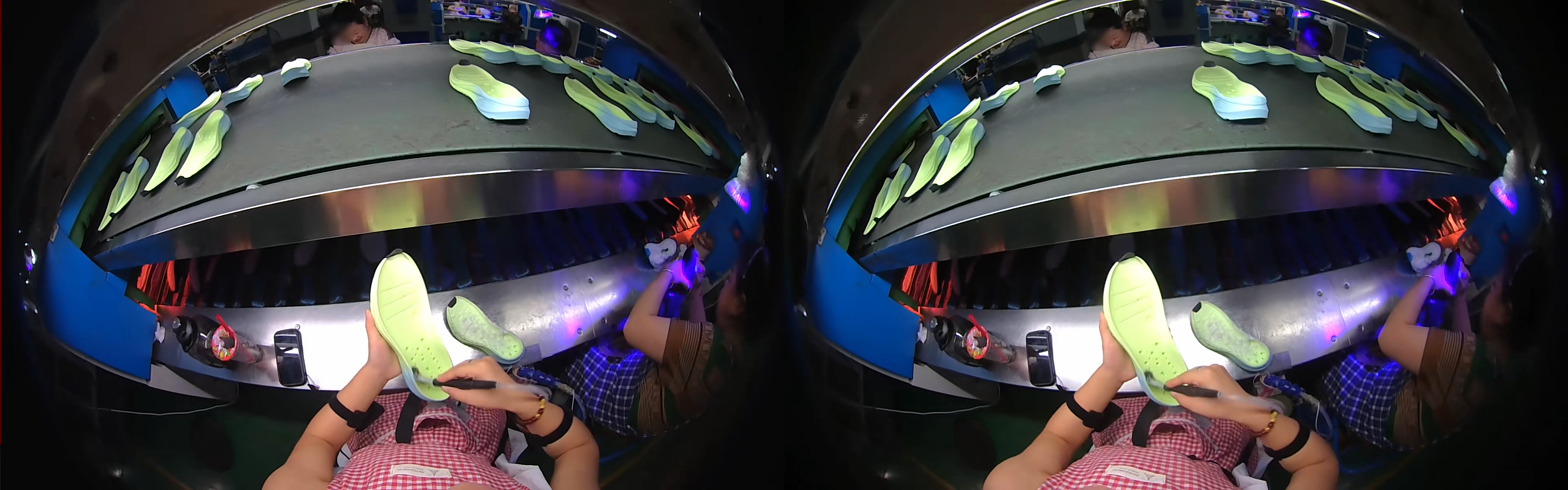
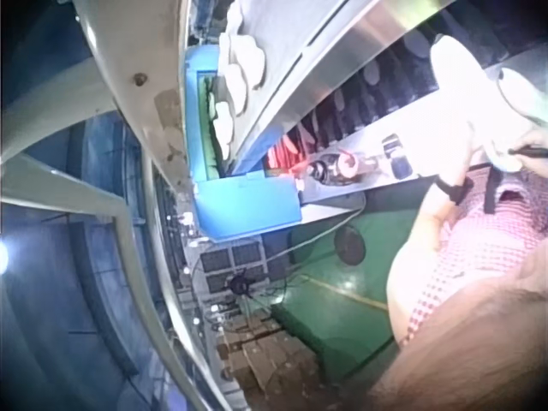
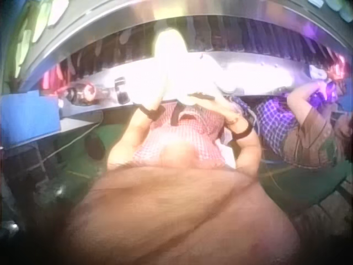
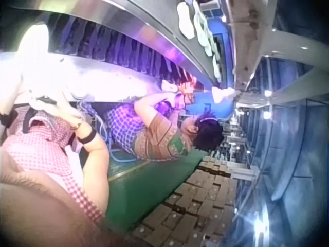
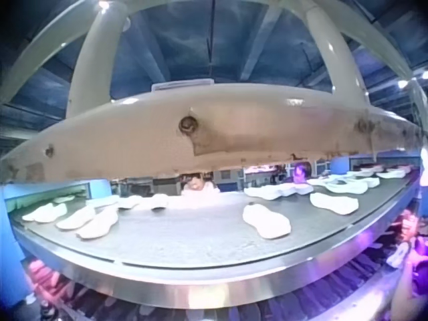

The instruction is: Apply adhesive or primer to the edges and bottom surface of shoe soles using a brush.

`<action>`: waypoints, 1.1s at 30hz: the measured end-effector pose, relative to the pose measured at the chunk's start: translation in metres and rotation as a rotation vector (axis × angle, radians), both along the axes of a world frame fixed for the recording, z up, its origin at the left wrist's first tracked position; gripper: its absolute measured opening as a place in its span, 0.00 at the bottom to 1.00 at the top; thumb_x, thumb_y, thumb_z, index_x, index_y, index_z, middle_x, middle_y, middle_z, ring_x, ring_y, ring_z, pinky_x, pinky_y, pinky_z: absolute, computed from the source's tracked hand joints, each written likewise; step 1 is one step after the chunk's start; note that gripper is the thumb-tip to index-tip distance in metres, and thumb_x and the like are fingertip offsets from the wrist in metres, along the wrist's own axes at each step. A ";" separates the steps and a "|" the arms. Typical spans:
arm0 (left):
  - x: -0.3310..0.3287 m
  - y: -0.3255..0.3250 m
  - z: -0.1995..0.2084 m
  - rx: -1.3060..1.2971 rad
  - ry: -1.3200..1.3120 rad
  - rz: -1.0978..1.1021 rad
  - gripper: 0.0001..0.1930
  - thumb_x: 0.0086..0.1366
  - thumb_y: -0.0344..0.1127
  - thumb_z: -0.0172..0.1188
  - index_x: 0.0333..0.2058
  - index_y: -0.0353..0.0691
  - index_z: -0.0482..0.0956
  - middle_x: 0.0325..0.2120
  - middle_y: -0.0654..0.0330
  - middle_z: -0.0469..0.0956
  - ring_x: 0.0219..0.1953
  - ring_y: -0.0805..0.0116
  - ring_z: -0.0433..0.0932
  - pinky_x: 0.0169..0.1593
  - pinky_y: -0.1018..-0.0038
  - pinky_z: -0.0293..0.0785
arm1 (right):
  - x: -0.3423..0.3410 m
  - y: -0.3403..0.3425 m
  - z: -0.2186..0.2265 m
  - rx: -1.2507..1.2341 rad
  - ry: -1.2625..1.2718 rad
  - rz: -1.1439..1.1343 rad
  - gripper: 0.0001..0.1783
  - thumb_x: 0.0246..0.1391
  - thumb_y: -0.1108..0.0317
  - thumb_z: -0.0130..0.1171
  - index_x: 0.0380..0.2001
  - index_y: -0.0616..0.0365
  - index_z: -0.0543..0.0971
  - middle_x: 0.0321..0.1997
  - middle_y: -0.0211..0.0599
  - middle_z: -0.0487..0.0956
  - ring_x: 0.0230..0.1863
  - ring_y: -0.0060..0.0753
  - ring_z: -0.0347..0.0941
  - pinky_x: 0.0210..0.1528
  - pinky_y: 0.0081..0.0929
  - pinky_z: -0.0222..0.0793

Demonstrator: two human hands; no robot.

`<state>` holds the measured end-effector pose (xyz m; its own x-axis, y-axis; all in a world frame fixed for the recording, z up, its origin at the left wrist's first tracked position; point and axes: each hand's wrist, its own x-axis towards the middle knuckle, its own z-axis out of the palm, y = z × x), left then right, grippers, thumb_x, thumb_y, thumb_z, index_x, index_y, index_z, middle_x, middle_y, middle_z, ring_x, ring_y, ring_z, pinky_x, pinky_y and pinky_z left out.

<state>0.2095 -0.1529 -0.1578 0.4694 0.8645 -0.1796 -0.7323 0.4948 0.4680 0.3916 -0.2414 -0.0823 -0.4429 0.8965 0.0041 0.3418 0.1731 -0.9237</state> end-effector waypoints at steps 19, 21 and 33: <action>0.022 -0.020 0.038 -0.024 -0.132 -0.190 0.44 0.53 0.73 0.23 0.56 0.43 0.57 0.49 0.54 0.66 0.48 0.57 0.69 0.50 0.61 0.67 | -0.009 0.032 0.037 0.001 0.434 -0.482 0.10 0.42 0.77 0.60 0.32 0.65 0.78 0.29 0.38 0.79 0.31 0.24 0.75 0.34 0.18 0.71; 0.024 -0.016 0.041 0.019 -0.098 -0.168 0.43 0.54 0.72 0.22 0.56 0.43 0.57 0.51 0.54 0.65 0.50 0.56 0.67 0.52 0.61 0.65 | -0.010 0.029 0.029 0.347 0.230 -0.225 0.11 0.41 0.77 0.61 0.32 0.64 0.78 0.31 0.41 0.79 0.33 0.26 0.76 0.35 0.19 0.71; 0.019 -0.001 0.040 0.190 -0.115 0.077 0.50 0.47 0.78 0.20 0.51 0.37 0.61 0.35 0.45 0.73 0.34 0.51 0.75 0.39 0.62 0.72 | -0.001 0.012 0.035 0.232 0.302 0.071 0.11 0.38 0.81 0.60 0.31 0.65 0.78 0.32 0.44 0.79 0.36 0.36 0.76 0.42 0.26 0.70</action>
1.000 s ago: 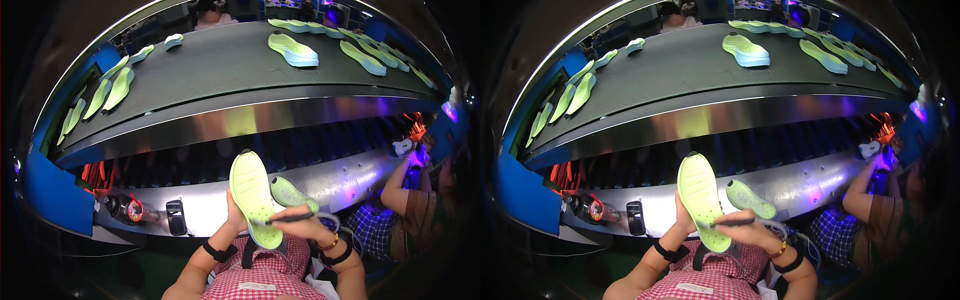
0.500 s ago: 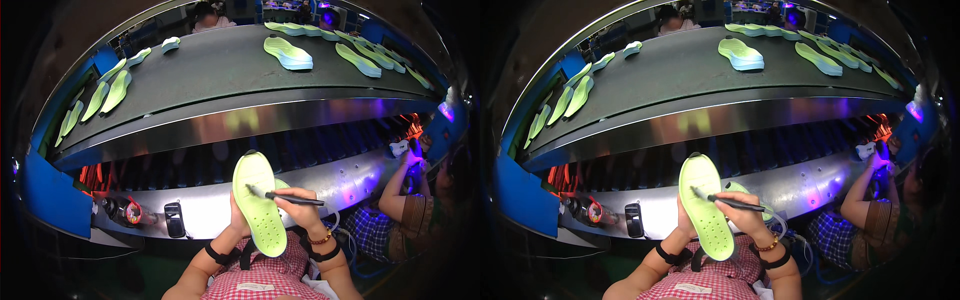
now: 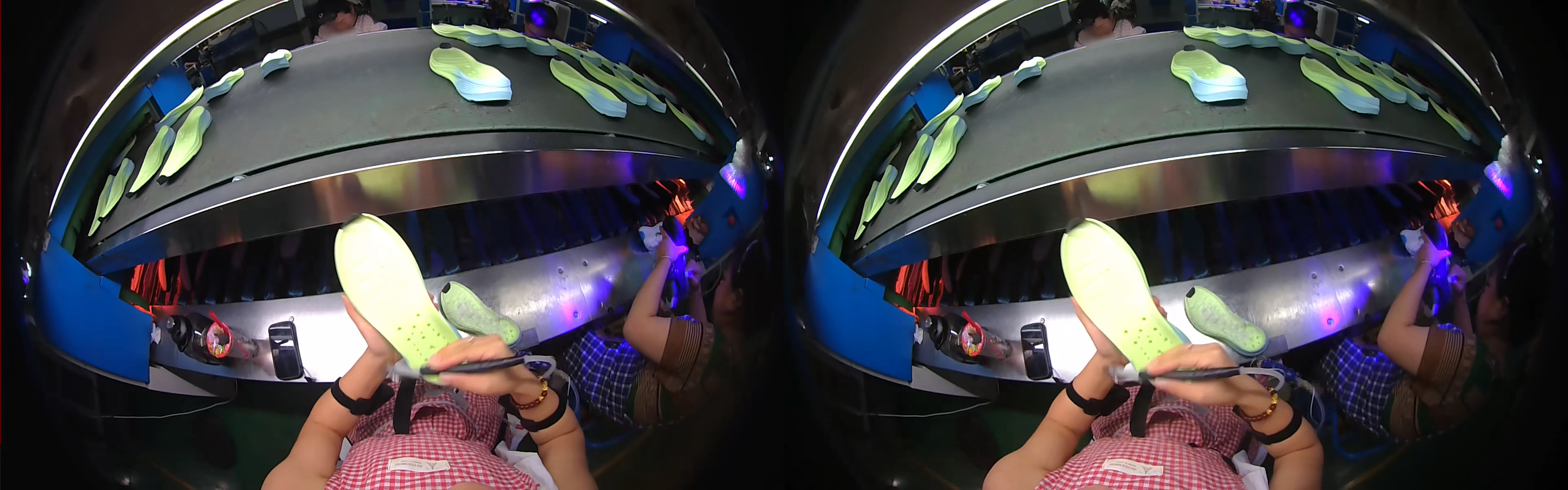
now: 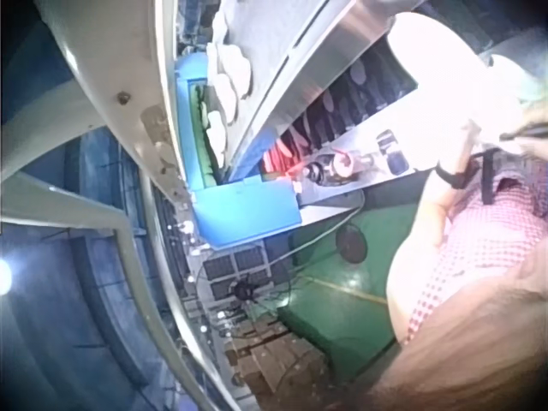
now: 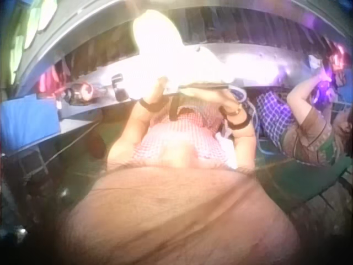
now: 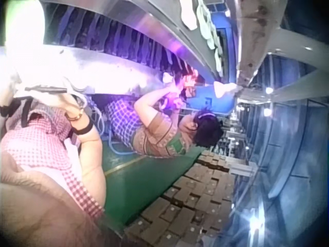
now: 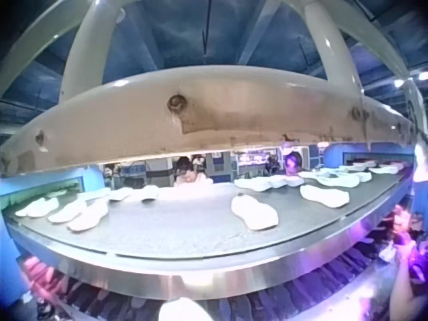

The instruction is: Apply adhesive or primer to the edges and bottom surface of shoe soles using a brush.

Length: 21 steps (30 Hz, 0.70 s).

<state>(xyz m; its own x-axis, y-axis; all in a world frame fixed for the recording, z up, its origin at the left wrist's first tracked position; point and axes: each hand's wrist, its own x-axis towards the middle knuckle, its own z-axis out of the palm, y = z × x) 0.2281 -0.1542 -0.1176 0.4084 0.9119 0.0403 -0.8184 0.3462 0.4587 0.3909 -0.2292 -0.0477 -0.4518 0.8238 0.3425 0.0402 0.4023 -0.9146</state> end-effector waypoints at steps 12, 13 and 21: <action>-0.013 0.015 0.034 0.102 -0.117 0.224 0.51 0.44 0.80 0.23 0.46 0.37 0.67 0.31 0.43 0.74 0.30 0.50 0.75 0.35 0.60 0.72 | 0.012 0.002 -0.004 0.162 -0.154 -0.131 0.12 0.38 0.76 0.63 0.32 0.57 0.79 0.34 0.34 0.79 0.39 0.31 0.73 0.44 0.25 0.67; -0.015 0.016 0.035 0.128 -0.102 0.241 0.52 0.44 0.81 0.24 0.46 0.37 0.67 0.31 0.42 0.74 0.30 0.50 0.75 0.36 0.60 0.72 | 0.013 -0.004 -0.003 0.119 -0.149 -0.089 0.12 0.38 0.76 0.63 0.32 0.58 0.79 0.34 0.34 0.79 0.39 0.31 0.73 0.44 0.25 0.67; -0.017 0.014 0.048 0.182 -0.013 0.223 0.53 0.43 0.81 0.23 0.49 0.36 0.63 0.33 0.42 0.73 0.32 0.50 0.75 0.36 0.60 0.72 | 0.019 -0.009 -0.007 -0.001 -0.065 -0.097 0.14 0.37 0.79 0.63 0.33 0.59 0.79 0.34 0.36 0.79 0.36 0.30 0.73 0.42 0.24 0.68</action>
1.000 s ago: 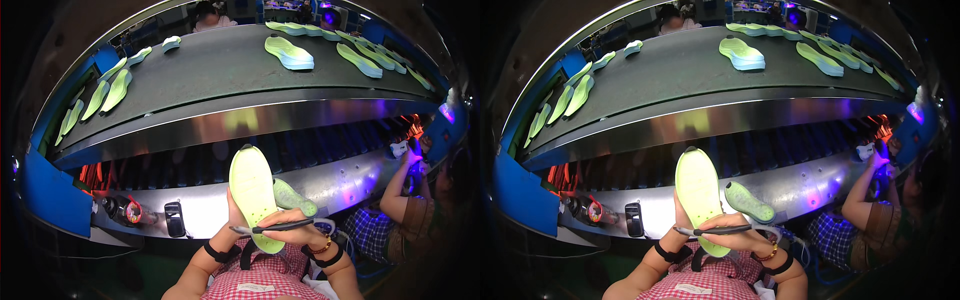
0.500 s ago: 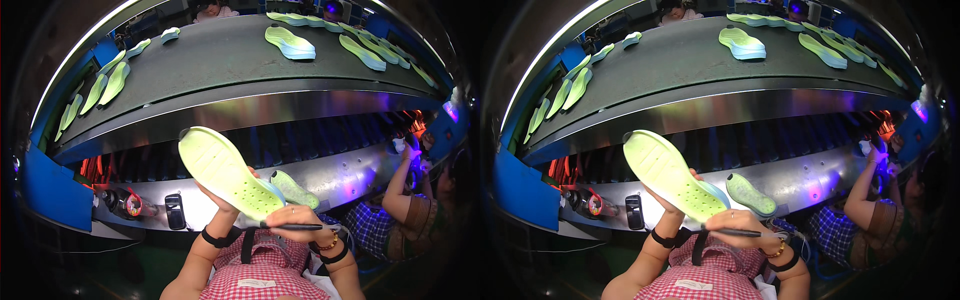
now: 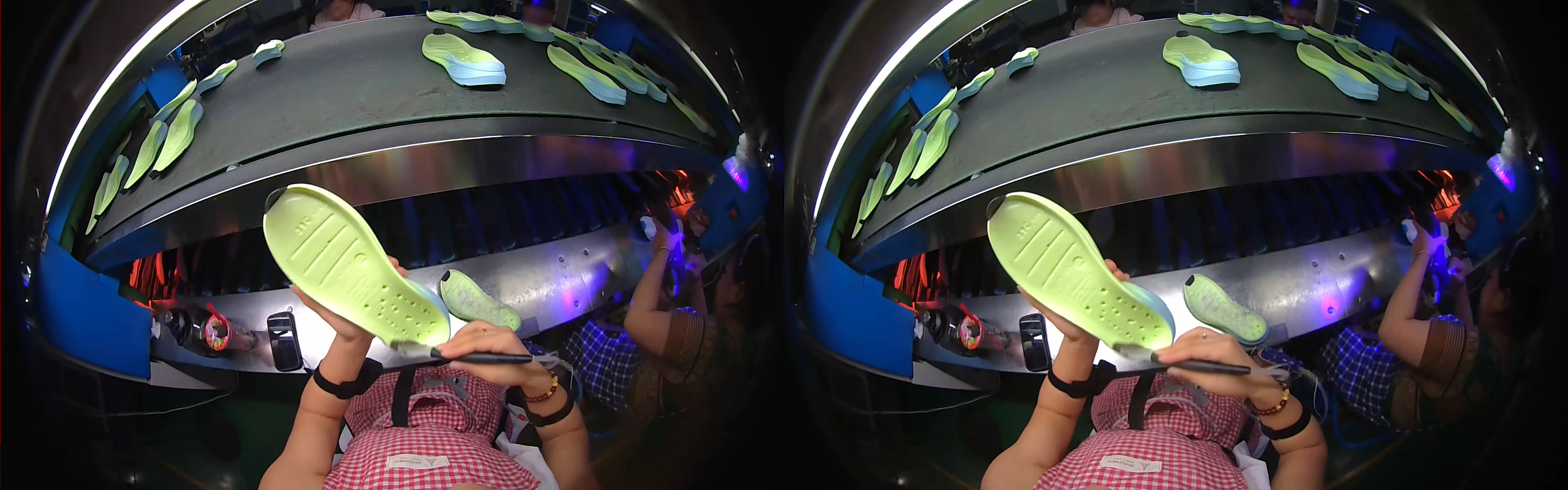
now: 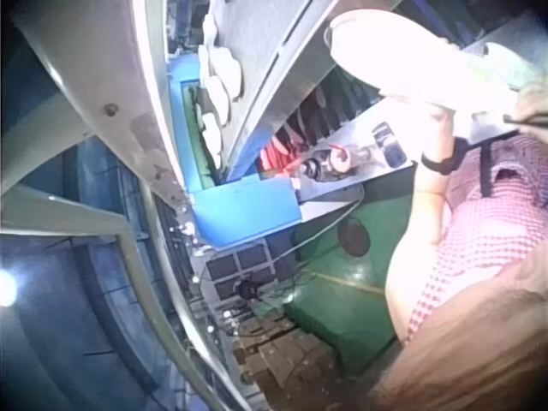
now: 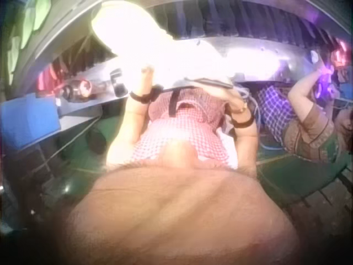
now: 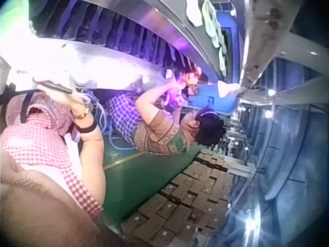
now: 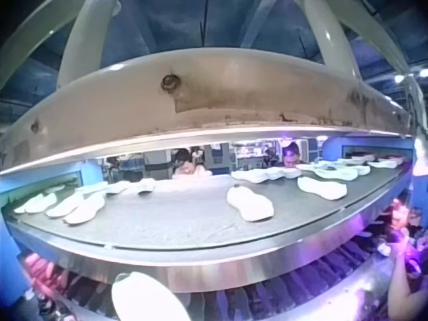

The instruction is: Apply adhesive or primer to the edges and bottom surface of shoe soles using a brush.

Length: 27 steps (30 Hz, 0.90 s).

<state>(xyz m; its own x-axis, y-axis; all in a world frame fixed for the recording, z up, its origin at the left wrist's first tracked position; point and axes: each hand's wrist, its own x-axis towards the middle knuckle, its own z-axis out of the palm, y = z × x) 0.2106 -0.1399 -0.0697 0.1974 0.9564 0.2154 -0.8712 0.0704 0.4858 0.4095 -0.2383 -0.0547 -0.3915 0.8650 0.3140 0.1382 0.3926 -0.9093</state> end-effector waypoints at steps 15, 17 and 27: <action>0.005 -0.024 -0.008 -0.218 0.000 -0.165 0.51 0.47 0.77 0.31 0.58 0.38 0.51 0.51 0.44 0.61 0.47 0.47 0.69 0.51 0.53 0.64 | -0.005 -0.004 -0.015 -0.562 0.754 -0.116 0.12 0.41 0.84 0.55 0.34 0.69 0.75 0.36 0.50 0.77 0.42 0.39 0.73 0.50 0.30 0.67; 0.021 -0.049 -0.027 -0.112 0.103 -0.164 0.47 0.52 0.72 0.34 0.59 0.38 0.49 0.55 0.45 0.57 0.51 0.48 0.66 0.54 0.55 0.62 | -0.012 -0.006 -0.015 -0.556 0.667 -0.094 0.12 0.43 0.82 0.56 0.35 0.68 0.75 0.38 0.47 0.77 0.40 0.34 0.74 0.47 0.26 0.68; -0.009 -0.012 -0.036 -0.142 0.163 -0.715 0.32 0.56 0.45 0.51 0.54 0.31 0.57 0.48 0.46 0.68 0.45 0.58 0.72 0.49 0.68 0.69 | 0.002 0.003 0.012 -0.069 0.064 0.058 0.11 0.42 0.78 0.60 0.33 0.63 0.78 0.36 0.41 0.79 0.38 0.31 0.76 0.42 0.23 0.71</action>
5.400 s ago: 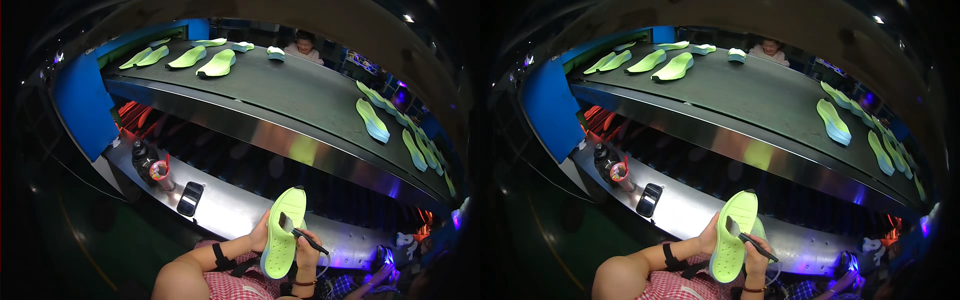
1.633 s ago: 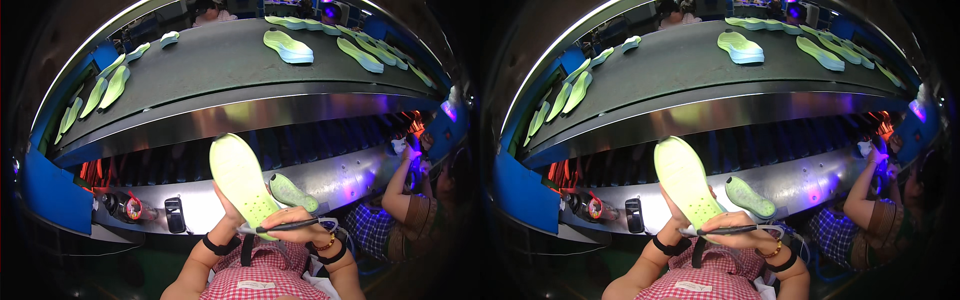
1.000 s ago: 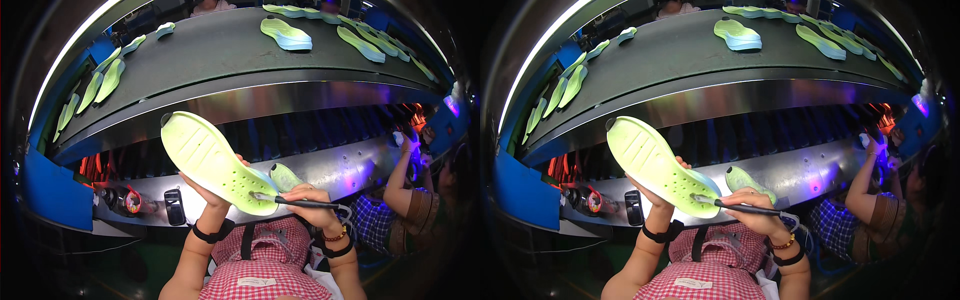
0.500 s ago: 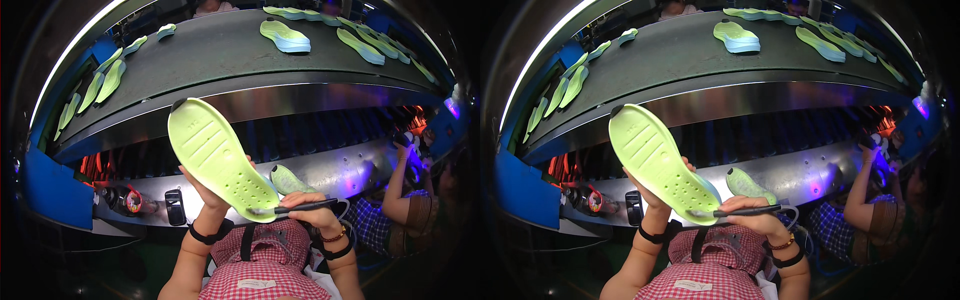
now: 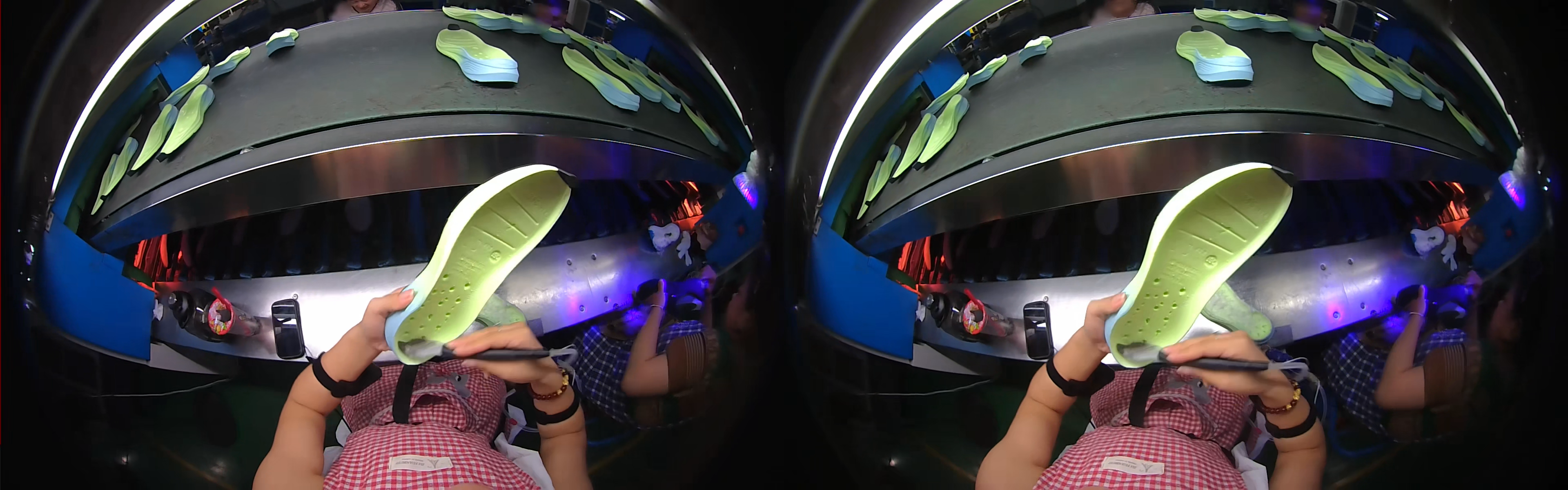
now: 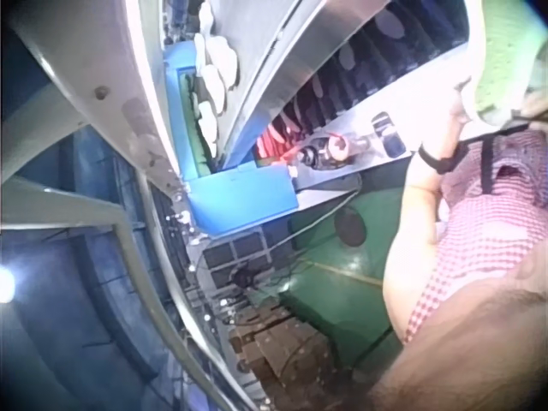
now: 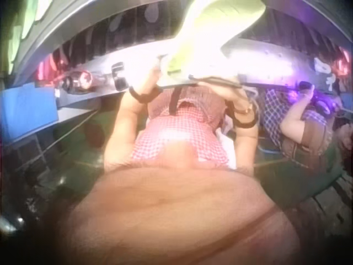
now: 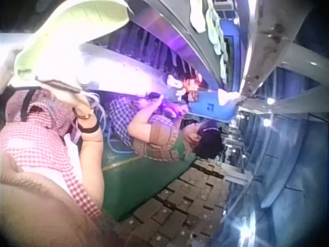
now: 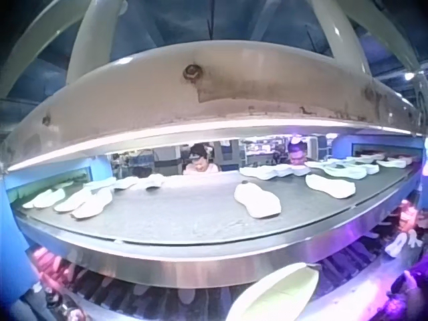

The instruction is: Apply adhesive or primer to the edges and bottom surface of shoe soles using a brush.

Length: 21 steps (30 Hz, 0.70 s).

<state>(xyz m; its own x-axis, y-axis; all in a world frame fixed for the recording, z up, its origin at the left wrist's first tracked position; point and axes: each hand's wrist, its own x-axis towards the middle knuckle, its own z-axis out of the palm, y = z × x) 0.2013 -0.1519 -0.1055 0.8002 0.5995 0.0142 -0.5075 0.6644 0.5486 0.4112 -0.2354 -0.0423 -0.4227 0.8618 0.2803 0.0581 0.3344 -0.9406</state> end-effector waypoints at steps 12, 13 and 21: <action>-0.007 0.006 0.045 -0.005 0.436 -0.418 0.34 0.54 0.49 0.53 0.54 0.31 0.59 0.45 0.44 0.69 0.44 0.56 0.73 0.47 0.65 0.71 | 0.032 0.016 0.036 0.104 -0.213 0.344 0.11 0.41 0.78 0.58 0.33 0.60 0.79 0.38 0.42 0.78 0.41 0.38 0.75 0.45 0.27 0.68; -0.011 0.005 0.047 -0.008 0.436 -0.418 0.34 0.54 0.49 0.53 0.54 0.31 0.59 0.45 0.44 0.69 0.44 0.56 0.73 0.47 0.65 0.71 | 0.037 0.015 0.037 0.104 -0.202 0.376 0.11 0.41 0.78 0.58 0.33 0.60 0.79 0.38 0.42 0.78 0.40 0.38 0.75 0.44 0.27 0.69; -0.024 -0.018 0.092 -0.059 0.720 0.027 0.33 0.52 0.49 0.54 0.51 0.29 0.63 0.42 0.46 0.72 0.44 0.59 0.73 0.46 0.69 0.70 | 0.047 -0.005 0.023 -0.003 -0.137 0.262 0.12 0.44 0.77 0.56 0.36 0.60 0.78 0.40 0.42 0.77 0.44 0.37 0.73 0.49 0.28 0.68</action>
